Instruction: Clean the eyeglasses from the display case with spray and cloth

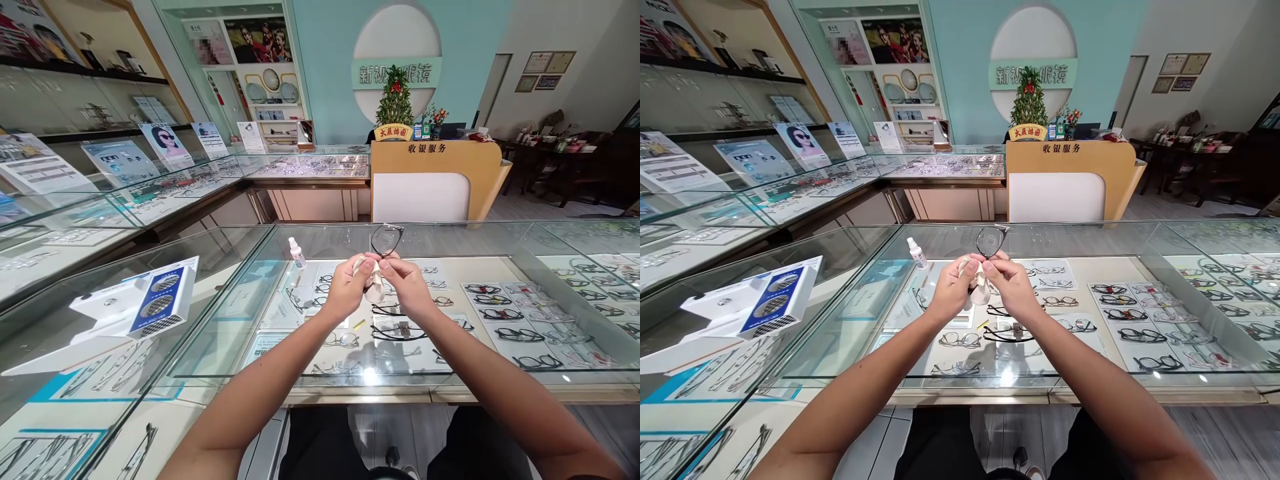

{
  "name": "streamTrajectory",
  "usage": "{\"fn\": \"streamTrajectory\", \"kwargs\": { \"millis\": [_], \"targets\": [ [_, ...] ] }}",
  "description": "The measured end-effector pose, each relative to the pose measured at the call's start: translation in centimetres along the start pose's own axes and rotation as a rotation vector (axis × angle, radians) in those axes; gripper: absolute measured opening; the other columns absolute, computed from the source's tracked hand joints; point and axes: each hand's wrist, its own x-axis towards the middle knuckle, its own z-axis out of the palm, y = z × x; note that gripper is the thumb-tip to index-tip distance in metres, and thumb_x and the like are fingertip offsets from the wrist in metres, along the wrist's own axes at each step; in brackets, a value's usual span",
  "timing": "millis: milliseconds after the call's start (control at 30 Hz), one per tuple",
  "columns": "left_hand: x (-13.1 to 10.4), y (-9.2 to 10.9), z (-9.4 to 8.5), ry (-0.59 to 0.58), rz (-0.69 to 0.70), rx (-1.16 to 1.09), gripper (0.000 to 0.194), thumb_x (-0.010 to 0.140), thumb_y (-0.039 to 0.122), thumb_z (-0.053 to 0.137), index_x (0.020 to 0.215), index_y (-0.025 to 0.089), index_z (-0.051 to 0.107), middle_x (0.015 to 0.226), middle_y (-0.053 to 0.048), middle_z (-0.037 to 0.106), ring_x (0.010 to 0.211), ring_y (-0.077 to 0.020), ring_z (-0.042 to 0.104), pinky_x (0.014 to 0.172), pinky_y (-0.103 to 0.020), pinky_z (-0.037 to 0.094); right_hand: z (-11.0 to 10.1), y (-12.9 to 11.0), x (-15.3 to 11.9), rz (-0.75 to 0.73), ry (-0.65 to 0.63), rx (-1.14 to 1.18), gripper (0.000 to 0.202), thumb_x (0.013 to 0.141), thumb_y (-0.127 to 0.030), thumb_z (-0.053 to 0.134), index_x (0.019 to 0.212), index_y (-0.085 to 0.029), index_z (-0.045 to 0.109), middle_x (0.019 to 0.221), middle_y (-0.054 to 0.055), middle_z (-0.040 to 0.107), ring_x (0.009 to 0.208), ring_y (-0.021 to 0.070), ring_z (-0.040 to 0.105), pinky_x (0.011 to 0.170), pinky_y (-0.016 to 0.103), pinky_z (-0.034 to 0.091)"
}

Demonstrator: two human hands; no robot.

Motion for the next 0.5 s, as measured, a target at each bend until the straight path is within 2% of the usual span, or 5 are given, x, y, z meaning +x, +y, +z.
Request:
{"fn": "streamTrajectory", "kwargs": {
  "millis": [100,233,333,500],
  "targets": [
    [0.0,0.2,0.0,0.014,-0.021,0.005,0.066,0.095,0.08,0.063,0.102,0.015,0.077,0.07,0.001,0.059,0.062,-0.0119,0.05,0.06,-0.024,0.041,-0.2,-0.4,0.0,-0.019,0.004,-0.031,0.047,0.094,-0.069,0.074,0.075,-0.026,0.081,0.089,0.006,0.068,0.101,0.0271,0.053,0.1,0.044,0.046],
    [0.3,0.3,-0.6,-0.039,-0.115,-0.043,0.069,0.091,0.084,0.064,0.094,0.015,0.075,0.075,-0.003,0.069,0.066,-0.014,0.059,0.063,-0.025,0.047,-1.0,-0.5,0.2,-0.032,0.061,-0.056,0.043,0.096,-0.068,0.071,0.096,-0.028,0.088,0.092,0.005,0.063,0.104,0.0268,0.053,0.107,0.047,0.045],
    [0.8,0.3,-1.5,0.016,-0.163,-0.074,0.071,0.087,0.086,0.067,0.09,0.016,0.074,0.077,-0.005,0.072,0.066,-0.0154,0.063,0.062,-0.025,0.048,-1.7,-0.3,0.4,-0.037,0.09,-0.072,0.043,0.1,-0.066,0.066,0.107,-0.03,0.088,0.094,0.005,0.061,0.108,0.0268,0.055,0.112,0.05,0.044],
    [1.8,0.8,-2.7,0.179,-0.257,-0.225,0.07,0.075,0.085,0.08,0.093,0.018,0.074,0.077,-0.003,0.073,0.067,-0.0167,0.066,0.063,-0.026,0.052,-2.2,-0.6,0.5,-0.09,0.019,-0.069,0.043,0.104,-0.064,0.062,0.11,-0.03,0.088,0.132,0.009,0.066,0.141,0.0303,0.054,0.124,0.049,0.04]
  ]
}}
